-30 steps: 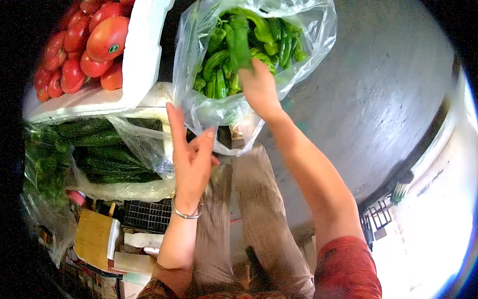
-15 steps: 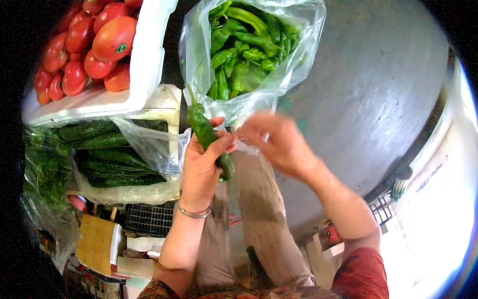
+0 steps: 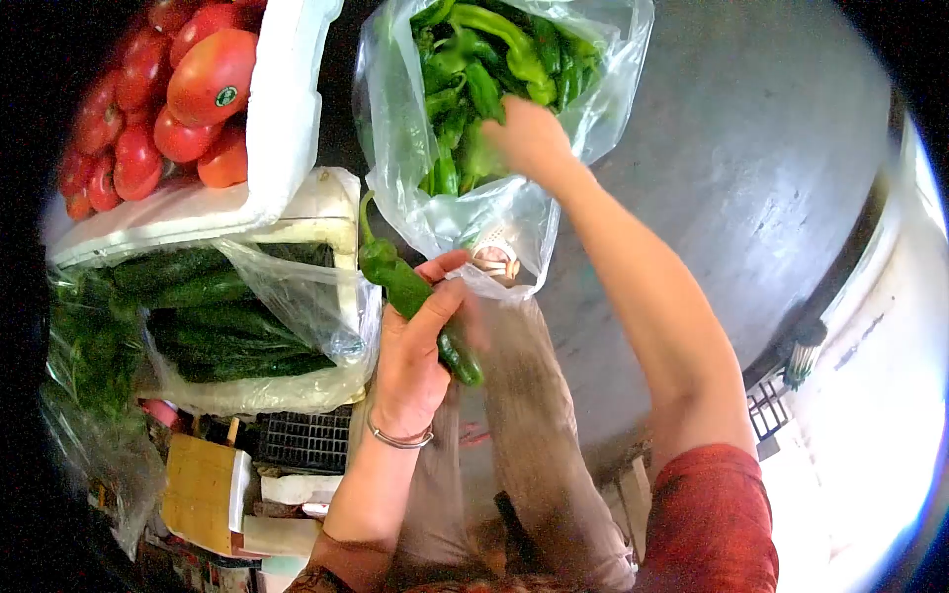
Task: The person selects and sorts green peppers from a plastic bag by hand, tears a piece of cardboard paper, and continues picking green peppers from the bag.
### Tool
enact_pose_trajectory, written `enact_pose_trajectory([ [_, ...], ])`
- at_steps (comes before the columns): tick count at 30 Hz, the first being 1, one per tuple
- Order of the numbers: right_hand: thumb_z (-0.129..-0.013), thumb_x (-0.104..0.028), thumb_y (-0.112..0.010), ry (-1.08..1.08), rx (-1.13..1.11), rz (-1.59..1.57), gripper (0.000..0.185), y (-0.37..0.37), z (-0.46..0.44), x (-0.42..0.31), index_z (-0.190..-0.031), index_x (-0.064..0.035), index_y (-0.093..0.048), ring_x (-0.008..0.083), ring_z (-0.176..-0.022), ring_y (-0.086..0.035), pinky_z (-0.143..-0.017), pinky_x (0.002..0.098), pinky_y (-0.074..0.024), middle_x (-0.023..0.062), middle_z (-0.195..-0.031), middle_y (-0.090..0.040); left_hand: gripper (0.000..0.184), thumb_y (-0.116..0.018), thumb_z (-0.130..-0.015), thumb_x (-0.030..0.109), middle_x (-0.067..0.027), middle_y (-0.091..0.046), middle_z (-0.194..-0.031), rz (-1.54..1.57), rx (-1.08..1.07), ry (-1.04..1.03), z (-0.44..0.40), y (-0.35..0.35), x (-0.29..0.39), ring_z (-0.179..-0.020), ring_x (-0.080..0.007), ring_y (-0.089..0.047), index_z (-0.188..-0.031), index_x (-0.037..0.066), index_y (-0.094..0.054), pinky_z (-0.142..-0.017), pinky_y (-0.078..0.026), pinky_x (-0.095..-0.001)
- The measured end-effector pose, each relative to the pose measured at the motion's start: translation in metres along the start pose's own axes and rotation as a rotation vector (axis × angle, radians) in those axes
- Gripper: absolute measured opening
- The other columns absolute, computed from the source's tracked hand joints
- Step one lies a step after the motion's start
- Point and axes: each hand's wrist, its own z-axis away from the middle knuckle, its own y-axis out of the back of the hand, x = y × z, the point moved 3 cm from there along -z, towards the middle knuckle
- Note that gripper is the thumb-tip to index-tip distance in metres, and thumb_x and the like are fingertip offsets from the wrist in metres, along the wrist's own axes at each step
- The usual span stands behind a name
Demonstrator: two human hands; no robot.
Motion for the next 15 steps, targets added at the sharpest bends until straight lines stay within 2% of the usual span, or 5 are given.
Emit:
enact_pose_trajectory([
  [1, -0.085, -0.031, -0.058, -0.041, -0.043, -0.214, 0.038, 0.003, 0.021, 0.003, -0.104, 0.002, -0.059, 0.0245, -0.072, -0.064, -0.067, 0.0379, -0.0502, 0.0148, -0.08, -0.067, 0.042, -0.059, -0.096, 0.015, -0.008, -0.065, -0.098, -0.02, 0.025, -0.051, -0.001, 0.0, 0.0, -0.089, -0.0155, -0.061, -0.132, 0.0, -0.047, -0.079, -0.05, -0.0315],
  [5, -0.088, -0.019, -0.059, 0.12, 0.061, -0.406, 0.042, 0.025, 0.128, -0.019, -0.124, 0.0029, -0.052, 0.0423, -0.096, -0.062, -0.081, 0.043, -0.049, 0.0266, -0.099, -0.065, 0.061, -0.055, -0.098, 0.016, -0.0151, -0.047, -0.139, -0.059, -0.018, -0.089, -0.003, -0.002, 0.004, -0.128, -0.0243, -0.046, -0.149, 0.001, -0.024, -0.101, -0.043, -0.0397],
  [10, -0.085, -0.007, -0.061, 0.629, -0.05, -0.314, 0.042, 0.043, 0.186, -0.06, -0.126, -0.004, -0.056, 0.0373, -0.098, -0.059, -0.086, 0.0421, -0.0492, 0.0171, -0.108, -0.061, 0.064, -0.064, -0.092, 0.015, -0.0141, -0.05, -0.136, 0.096, -0.029, -0.088, -0.003, 0.0, 0.005, -0.122, -0.0232, -0.051, -0.146, 0.002, -0.032, -0.099, -0.044, -0.0369],
  [13, -0.085, -0.008, -0.06, 0.169, -0.257, -0.519, 0.033, 0.053, 0.138, -0.045, -0.117, -0.0034, -0.061, 0.0354, -0.106, -0.056, -0.09, 0.0441, -0.0462, 0.0162, -0.108, -0.061, 0.048, -0.063, -0.091, 0.009, -0.0118, -0.058, -0.122, 0.01, -0.083, -0.047, -0.002, 0.008, 0.01, -0.105, -0.0223, -0.061, -0.134, 0.002, -0.045, -0.09, -0.049, -0.035],
  [15, -0.083, -0.008, -0.056, 0.521, 0.198, -0.007, 0.028, 0.051, 0.08, -0.044, -0.11, -0.0051, -0.063, 0.0339, -0.112, -0.054, -0.092, 0.0445, -0.0441, 0.0142, -0.114, -0.062, 0.038, -0.065, -0.086, 0.006, -0.0087, -0.061, -0.107, 0.056, -0.045, -0.051, 0.0, 0.007, 0.01, -0.095, -0.0197, -0.062, -0.12, 0.005, -0.05, -0.083, -0.051, -0.0338],
])
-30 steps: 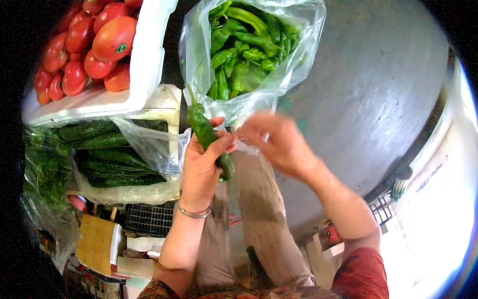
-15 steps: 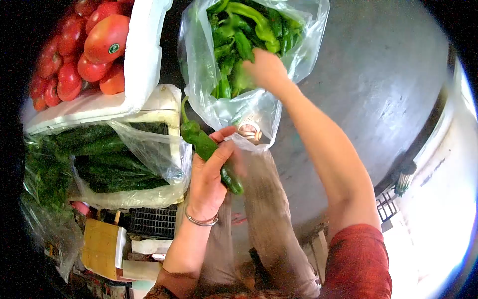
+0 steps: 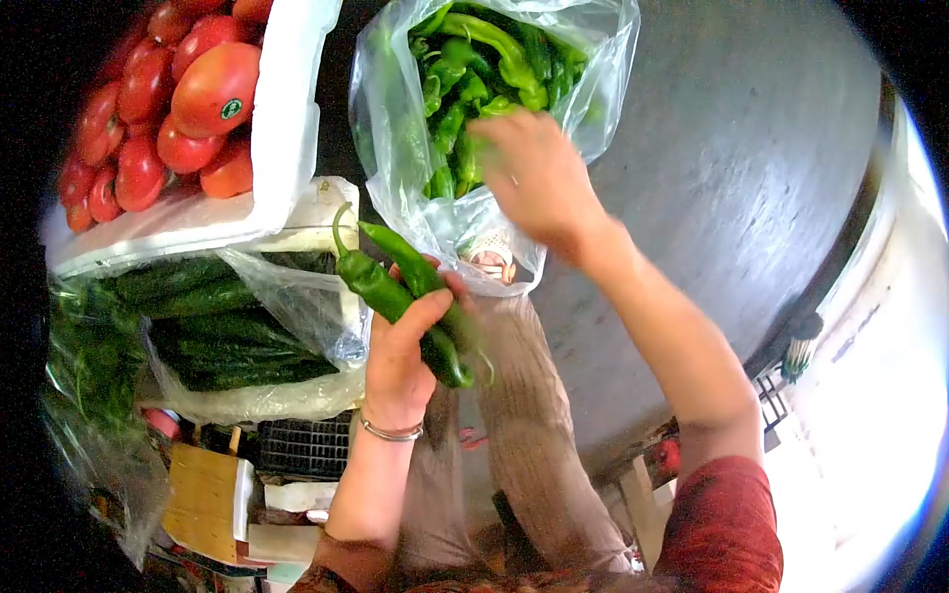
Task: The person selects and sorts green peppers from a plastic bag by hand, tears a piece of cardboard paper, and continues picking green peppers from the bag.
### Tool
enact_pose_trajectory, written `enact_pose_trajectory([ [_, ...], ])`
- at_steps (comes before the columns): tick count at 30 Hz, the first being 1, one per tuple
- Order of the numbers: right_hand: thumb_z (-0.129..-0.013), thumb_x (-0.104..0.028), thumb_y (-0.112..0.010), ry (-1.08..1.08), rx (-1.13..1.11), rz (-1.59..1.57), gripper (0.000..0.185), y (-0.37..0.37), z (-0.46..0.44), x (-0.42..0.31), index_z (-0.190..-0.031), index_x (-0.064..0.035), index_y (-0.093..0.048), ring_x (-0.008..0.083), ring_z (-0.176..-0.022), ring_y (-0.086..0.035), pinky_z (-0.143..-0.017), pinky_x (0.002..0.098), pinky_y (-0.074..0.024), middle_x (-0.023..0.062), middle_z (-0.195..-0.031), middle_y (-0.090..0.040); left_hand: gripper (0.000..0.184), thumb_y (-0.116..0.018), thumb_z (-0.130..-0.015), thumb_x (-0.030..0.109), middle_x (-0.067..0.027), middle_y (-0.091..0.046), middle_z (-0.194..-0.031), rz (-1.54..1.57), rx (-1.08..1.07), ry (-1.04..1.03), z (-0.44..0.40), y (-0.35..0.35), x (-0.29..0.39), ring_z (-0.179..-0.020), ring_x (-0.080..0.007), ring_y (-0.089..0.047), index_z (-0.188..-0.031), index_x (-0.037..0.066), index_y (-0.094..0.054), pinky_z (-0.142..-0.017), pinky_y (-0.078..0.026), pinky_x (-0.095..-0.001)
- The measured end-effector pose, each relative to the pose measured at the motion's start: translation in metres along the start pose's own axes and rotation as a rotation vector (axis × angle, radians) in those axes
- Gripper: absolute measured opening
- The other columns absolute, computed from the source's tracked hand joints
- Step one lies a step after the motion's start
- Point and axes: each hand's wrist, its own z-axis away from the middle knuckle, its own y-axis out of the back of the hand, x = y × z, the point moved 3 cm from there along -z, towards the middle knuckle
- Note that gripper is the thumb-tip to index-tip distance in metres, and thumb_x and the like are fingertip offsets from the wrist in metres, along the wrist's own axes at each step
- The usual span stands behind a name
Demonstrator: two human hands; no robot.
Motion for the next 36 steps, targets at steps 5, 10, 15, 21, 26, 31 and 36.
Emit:
enact_pose_trajectory([
  [5, -0.083, -0.014, -0.061, 0.322, 0.137, 0.588, 0.035, -0.056, -0.092, 0.026, -0.117, -0.008, -0.06, 0.03, -0.121, -0.049, -0.105, 0.0445, -0.0324, 0.0137, -0.125, -0.057, 0.039, -0.071, -0.08, 0.007, -0.0059, -0.062, -0.09, -0.083, 0.05, 0.08, 0.005, -0.001, -0.006, -0.079, -0.0209, -0.063, -0.113, 0.007, -0.051, -0.073, -0.051, -0.0337],
  [10, -0.088, -0.035, -0.062, 0.054, -0.325, 0.762, 0.032, -0.074, -0.104, 0.02, -0.112, -0.0141, -0.064, 0.0314, -0.11, -0.055, -0.097, 0.0418, -0.0367, 0.015, -0.114, -0.058, 0.045, -0.072, -0.079, 0.01, -0.0061, -0.063, -0.089, -0.08, 0.048, 0.058, 0.005, -0.002, -0.007, -0.077, -0.0221, -0.063, -0.117, 0.005, -0.05, -0.073, -0.05, -0.035],
  [15, -0.088, -0.04, -0.062, 0.217, -0.304, 0.624, 0.03, -0.074, -0.08, 0.052, -0.105, -0.0159, -0.065, 0.0301, -0.09, -0.064, -0.083, 0.0438, -0.0457, 0.014, -0.108, -0.059, 0.047, -0.072, -0.079, 0.008, -0.0064, -0.063, -0.092, -0.063, 0.048, 0.05, 0.004, -0.001, -0.009, -0.082, -0.0215, -0.063, -0.121, 0.003, -0.05, -0.075, -0.052, -0.0362],
  [21, -0.089, -0.038, -0.062, 0.023, -0.224, 0.363, 0.039, -0.077, -0.058, 0.05, -0.121, -0.0165, -0.059, 0.036, -0.081, -0.065, -0.069, 0.045, -0.0521, 0.0176, -0.102, -0.057, 0.048, -0.072, -0.078, 0.006, -0.0065, -0.063, -0.093, -0.072, 0.03, 0.064, 0.003, -0.004, -0.01, -0.082, -0.0209, -0.063, -0.121, 0.003, -0.051, -0.076, -0.054, -0.0361],
  [26, -0.083, -0.037, -0.069, 0.177, -0.181, 0.49, 0.045, -0.083, -0.069, 0.055, -0.122, -0.0166, -0.061, 0.0358, -0.088, -0.063, -0.079, 0.0466, -0.05, 0.0143, -0.099, -0.06, 0.048, -0.072, -0.078, 0.006, -0.0067, -0.063, -0.094, -0.092, 0.05, 0.081, 0.003, -0.004, -0.015, -0.081, -0.0211, -0.063, -0.121, 0.003, -0.05, -0.076, -0.054, -0.0363],
  [31, -0.085, -0.032, -0.067, 0.024, -0.242, 0.215, 0.041, -0.092, -0.059, 0.061, -0.123, -0.0169, -0.061, 0.0353, -0.09, -0.062, -0.078, 0.0458, -0.0501, 0.0134, -0.094, -0.06, 0.047, -0.071, -0.079, 0.005, -0.0073, -0.063, -0.093, -0.1, 0.032, 0.084, 0.003, -0.004, -0.018, -0.082, -0.0209, -0.063, -0.121, 0.003, -0.05, -0.076, -0.054, -0.0355],
  [36, -0.087, -0.027, -0.064, -0.013, -0.144, 0.094, 0.039, -0.066, -0.004, 0.035, -0.124, -0.0157, -0.06, 0.0352, -0.083, -0.063, -0.073, 0.0433, -0.0508, 0.0163, -0.096, -0.061, 0.046, -0.069, -0.08, 0.004, -0.0078, -0.061, -0.096, -0.069, 0.034, 0.079, 0.002, -0.005, -0.016, -0.088, -0.0204, -0.062, -0.122, 0.004, -0.05, -0.079, -0.053, -0.0346],
])
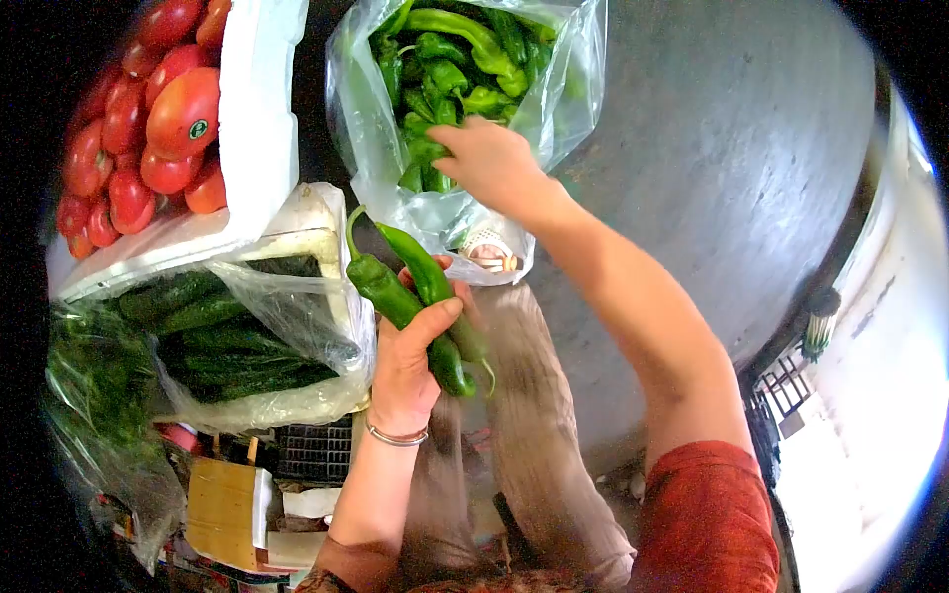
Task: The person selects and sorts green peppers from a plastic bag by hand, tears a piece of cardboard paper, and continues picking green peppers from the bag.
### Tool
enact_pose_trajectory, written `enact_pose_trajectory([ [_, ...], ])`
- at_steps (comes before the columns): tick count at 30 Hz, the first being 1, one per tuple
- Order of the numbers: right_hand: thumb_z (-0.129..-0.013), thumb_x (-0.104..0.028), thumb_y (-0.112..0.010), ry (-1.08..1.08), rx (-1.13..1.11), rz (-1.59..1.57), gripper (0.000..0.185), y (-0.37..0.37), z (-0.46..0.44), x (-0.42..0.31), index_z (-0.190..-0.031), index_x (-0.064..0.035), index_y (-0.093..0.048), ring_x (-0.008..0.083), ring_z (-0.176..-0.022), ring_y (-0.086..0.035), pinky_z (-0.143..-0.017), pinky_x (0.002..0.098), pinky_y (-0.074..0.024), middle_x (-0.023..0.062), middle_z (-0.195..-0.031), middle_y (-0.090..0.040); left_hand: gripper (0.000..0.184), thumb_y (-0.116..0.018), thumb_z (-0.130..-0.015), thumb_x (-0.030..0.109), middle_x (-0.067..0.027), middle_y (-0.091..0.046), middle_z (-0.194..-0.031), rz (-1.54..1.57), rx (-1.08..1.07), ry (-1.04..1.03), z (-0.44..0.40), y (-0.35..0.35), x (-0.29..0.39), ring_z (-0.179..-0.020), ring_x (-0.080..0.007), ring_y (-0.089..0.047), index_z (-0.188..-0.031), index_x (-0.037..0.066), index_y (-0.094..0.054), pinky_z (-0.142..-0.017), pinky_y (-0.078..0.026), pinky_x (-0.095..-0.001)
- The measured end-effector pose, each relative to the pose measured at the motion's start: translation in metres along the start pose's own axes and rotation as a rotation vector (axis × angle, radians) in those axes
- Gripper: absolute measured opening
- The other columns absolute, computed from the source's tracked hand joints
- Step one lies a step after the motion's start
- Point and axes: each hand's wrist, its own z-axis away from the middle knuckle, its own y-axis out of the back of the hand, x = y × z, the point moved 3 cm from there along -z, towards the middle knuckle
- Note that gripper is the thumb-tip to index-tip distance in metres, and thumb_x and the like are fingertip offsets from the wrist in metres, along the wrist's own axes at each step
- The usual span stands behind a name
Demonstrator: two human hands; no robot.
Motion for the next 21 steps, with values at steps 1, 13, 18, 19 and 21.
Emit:
enact_pose_trajectory([
  [1, -0.087, -0.025, -0.064, -0.161, 0.04, -0.107, 0.039, 0.012, 0.016, -0.002, -0.125, -0.0126, -0.06, 0.032, -0.084, -0.064, -0.073, 0.0394, -0.0511, 0.0158, -0.098, -0.063, 0.046, -0.069, -0.08, 0.004, -0.0078, -0.061, -0.096, 0.006, 0.0, -0.004, 0.0, 0.0, 0.001, -0.088, -0.0204, -0.062, -0.122, 0.004, -0.05, -0.079, -0.053, -0.0346],
  [13, -0.075, -0.005, -0.067, -0.025, 0.301, -0.166, 0.053, 0.074, 0.144, -0.098, -0.128, -0.0097, -0.06, 0.0328, -0.096, -0.061, -0.079, 0.0391, -0.051, 0.0182, -0.126, -0.055, 0.071, -0.08, -0.079, 0.025, -0.0141, -0.055, -0.129, 0.252, -0.144, -0.149, -0.002, -0.012, 0.005, -0.118, -0.0254, -0.054, -0.134, 0.001, -0.043, -0.103, -0.043, -0.0382],
  [18, -0.076, -0.004, -0.065, 0.043, 0.159, -0.26, 0.053, 0.08, 0.146, -0.121, -0.128, -0.009, -0.058, 0.0339, -0.107, -0.058, -0.087, 0.0398, -0.0472, 0.0209, -0.137, -0.048, 0.07, -0.078, -0.078, 0.025, -0.0184, -0.056, -0.126, 0.193, -0.201, -0.126, -0.003, -0.004, 0.018, -0.115, -0.0276, -0.057, -0.132, -0.002, -0.043, -0.101, -0.046, -0.0403],
  [19, -0.078, -0.003, -0.063, 0.061, 0.064, -0.182, 0.051, 0.095, 0.14, -0.125, -0.128, -0.008, -0.058, 0.0327, -0.109, -0.057, -0.088, 0.0401, -0.0467, 0.0203, -0.137, -0.05, 0.067, -0.076, -0.077, 0.025, -0.0181, -0.058, -0.121, 0.135, -0.179, -0.123, -0.002, -0.003, 0.019, -0.111, -0.0279, -0.059, -0.13, -0.002, -0.045, -0.098, -0.048, -0.0402],
  [21, -0.08, -0.002, -0.062, 0.08, -0.034, -0.105, 0.048, 0.109, 0.136, -0.118, -0.128, -0.007, -0.058, 0.0315, -0.11, -0.057, -0.089, 0.0404, -0.0463, 0.0196, -0.136, -0.051, 0.064, -0.075, -0.077, 0.024, -0.0179, -0.06, -0.116, 0.079, -0.152, -0.12, 0.004, -0.002, 0.024, -0.107, -0.0282, -0.061, -0.127, -0.002, -0.046, -0.094, -0.051, -0.0401],
])
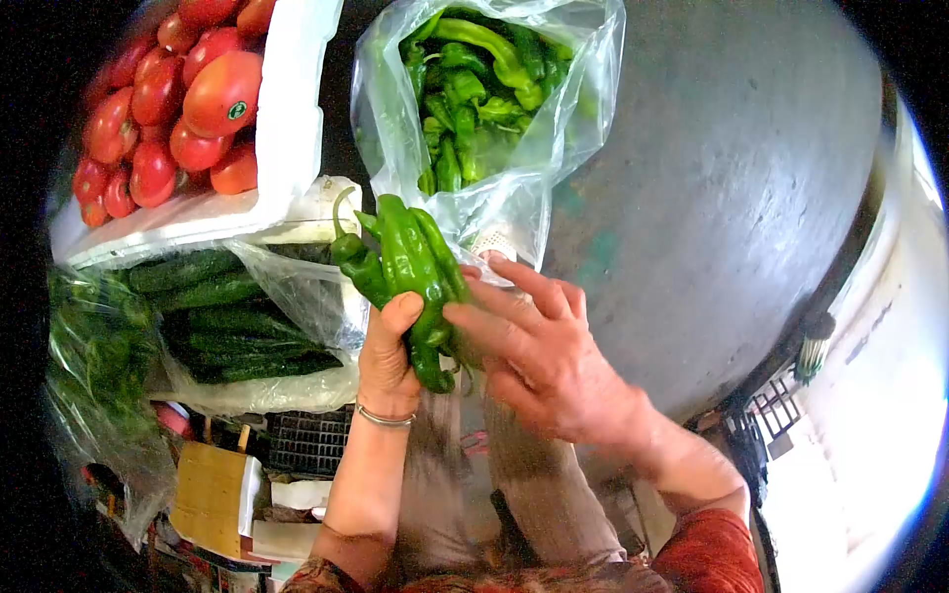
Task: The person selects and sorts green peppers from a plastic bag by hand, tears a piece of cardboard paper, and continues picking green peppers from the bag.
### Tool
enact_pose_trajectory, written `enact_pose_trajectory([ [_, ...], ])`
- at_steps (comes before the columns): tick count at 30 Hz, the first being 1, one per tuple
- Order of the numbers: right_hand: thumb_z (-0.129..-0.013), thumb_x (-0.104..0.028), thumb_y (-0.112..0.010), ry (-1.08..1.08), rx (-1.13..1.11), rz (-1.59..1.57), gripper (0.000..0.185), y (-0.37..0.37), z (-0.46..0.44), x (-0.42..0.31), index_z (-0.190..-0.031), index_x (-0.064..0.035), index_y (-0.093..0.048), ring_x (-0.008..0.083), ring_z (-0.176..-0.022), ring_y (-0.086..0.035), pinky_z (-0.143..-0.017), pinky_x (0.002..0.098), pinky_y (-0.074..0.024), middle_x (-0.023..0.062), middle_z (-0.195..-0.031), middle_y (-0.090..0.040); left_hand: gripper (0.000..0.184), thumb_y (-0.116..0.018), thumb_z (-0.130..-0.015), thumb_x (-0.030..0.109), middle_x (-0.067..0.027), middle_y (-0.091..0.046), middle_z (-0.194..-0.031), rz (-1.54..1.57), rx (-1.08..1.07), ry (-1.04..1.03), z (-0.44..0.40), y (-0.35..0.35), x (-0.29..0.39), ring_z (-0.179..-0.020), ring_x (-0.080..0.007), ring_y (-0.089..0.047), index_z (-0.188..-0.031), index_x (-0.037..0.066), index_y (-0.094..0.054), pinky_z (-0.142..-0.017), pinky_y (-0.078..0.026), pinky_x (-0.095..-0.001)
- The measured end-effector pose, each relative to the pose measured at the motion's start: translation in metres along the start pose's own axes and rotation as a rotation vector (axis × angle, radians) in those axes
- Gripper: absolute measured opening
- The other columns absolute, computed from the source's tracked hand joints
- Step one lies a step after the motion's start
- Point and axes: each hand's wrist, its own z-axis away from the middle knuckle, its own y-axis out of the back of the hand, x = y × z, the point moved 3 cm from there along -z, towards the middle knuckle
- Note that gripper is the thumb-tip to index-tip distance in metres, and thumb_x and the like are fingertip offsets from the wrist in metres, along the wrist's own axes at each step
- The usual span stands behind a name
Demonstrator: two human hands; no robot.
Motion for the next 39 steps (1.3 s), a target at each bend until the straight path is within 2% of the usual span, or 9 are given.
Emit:
enact_pose_trajectory([
  [4, -0.087, -0.008, -0.059, -0.506, 0.137, -0.847, 0.035, 0.003, -0.032, 0.058, -0.122, -0.0016, -0.059, 0.0269, -0.099, -0.064, -0.086, 0.04, -0.0486, 0.0158, -0.11, -0.066, 0.063, -0.077, -0.072, 0.031, -0.0144, -0.062, -0.103, -0.079, 0.004, -0.056, 0.004, -0.004, 0.009, -0.091, -0.0272, -0.064, -0.119, 0.0, -0.051, -0.08, -0.055, -0.0392],
  [8, -0.09, -0.023, -0.059, -0.215, 0.348, -0.102, 0.032, -0.026, -0.132, 0.137, -0.111, 0.0, -0.063, 0.0336, -0.093, -0.066, -0.083, 0.0418, -0.051, 0.0213, -0.1, -0.067, 0.064, -0.078, -0.07, 0.029, -0.0132, -0.061, -0.106, 0.007, -0.065, 0.001, 0.008, -0.01, 0.008, -0.094, -0.025, -0.063, -0.122, 0.002, -0.051, -0.083, -0.053, -0.0383],
  [12, -0.082, -0.037, -0.063, -0.517, 0.11, 0.274, 0.04, -0.077, -0.217, 0.192, -0.1, -0.0021, -0.065, 0.0382, -0.094, -0.064, -0.083, 0.0455, -0.0504, 0.0217, -0.098, -0.067, 0.091, -0.086, -0.063, 0.032, -0.0078, -0.059, -0.121, -0.06, 0.023, 0.099, 0.016, 0.017, -0.01, -0.109, -0.0237, -0.059, -0.137, 0.002, -0.043, -0.094, -0.049, -0.0365],
  [14, -0.081, -0.038, -0.063, -0.532, 0.153, 0.229, 0.04, -0.101, -0.228, 0.198, -0.098, -0.0015, -0.065, 0.0387, -0.094, -0.064, -0.082, 0.046, -0.0505, 0.0218, -0.096, -0.067, 0.068, -0.081, -0.066, 0.017, -0.0043, -0.059, -0.113, -0.027, 0.061, 0.115, 0.019, 0.013, -0.009, -0.105, -0.018, -0.056, -0.126, 0.005, -0.051, -0.093, -0.045, -0.0325],
  [21, -0.081, -0.04, -0.063, -0.546, 0.228, -0.186, 0.046, -0.077, -0.136, 0.169, -0.096, 0.0031, -0.063, 0.0423, -0.084, -0.061, -0.075, 0.0467, -0.0481, 0.0254, -0.088, -0.065, 0.072, -0.081, -0.067, 0.015, -0.0079, -0.057, -0.124, -0.03, -0.005, 0.112, 0.008, 0.005, -0.001, -0.114, -0.0205, -0.055, -0.13, 0.004, -0.049, -0.101, -0.042, -0.0354],
  [23, -0.085, -0.028, -0.064, -0.651, 0.218, -0.39, 0.039, -0.056, -0.087, 0.134, -0.11, 0.0022, -0.061, 0.0292, -0.078, -0.064, -0.071, 0.0374, -0.0497, 0.0223, -0.088, -0.065, 0.078, -0.079, -0.069, 0.015, -0.013, -0.052, -0.135, -0.029, -0.088, 0.052, 0.001, 0.001, 0.001, -0.124, -0.0247, -0.052, -0.137, 0.003, -0.044, -0.107, -0.039, -0.0394],
  [24, -0.087, -0.018, -0.064, -0.405, 0.331, -0.406, 0.042, -0.042, -0.049, 0.1, -0.123, 0.0002, -0.057, 0.0239, -0.082, -0.065, -0.073, 0.0337, -0.0507, 0.0198, -0.094, -0.066, 0.078, -0.079, -0.069, 0.015, -0.013, -0.052, -0.135, -0.024, -0.098, 0.053, 0.0, -0.002, 0.003, -0.124, -0.0247, -0.052, -0.137, 0.003, -0.044, -0.107, -0.039, -0.0394],
  [28, -0.089, -0.008, -0.06, -0.238, -0.102, -0.571, 0.037, -0.032, -0.01, 0.049, -0.126, -0.0052, -0.058, 0.0295, -0.096, -0.061, -0.079, 0.037, -0.0502, 0.0155, -0.1, -0.062, 0.083, -0.078, -0.069, 0.027, -0.0193, -0.047, -0.14, -0.149, -0.033, -0.038, -0.001, -0.001, 0.006, -0.125, -0.0313, -0.05, -0.138, 0.0, -0.04, -0.105, -0.041, -0.0422],
  [39, -0.086, -0.026, -0.063, -0.216, 0.384, 0.332, 0.05, -0.056, -0.23, 0.226, -0.129, -0.0034, -0.052, 0.0375, -0.102, -0.06, -0.09, 0.048, -0.046, 0.0201, -0.119, -0.059, 0.08, -0.081, -0.064, 0.008, -0.0141, -0.052, -0.132, 0.076, -0.262, 0.182, 0.013, 0.009, -0.007, -0.124, -0.0271, -0.05, -0.136, 0.005, -0.045, -0.107, -0.038, -0.0413],
])
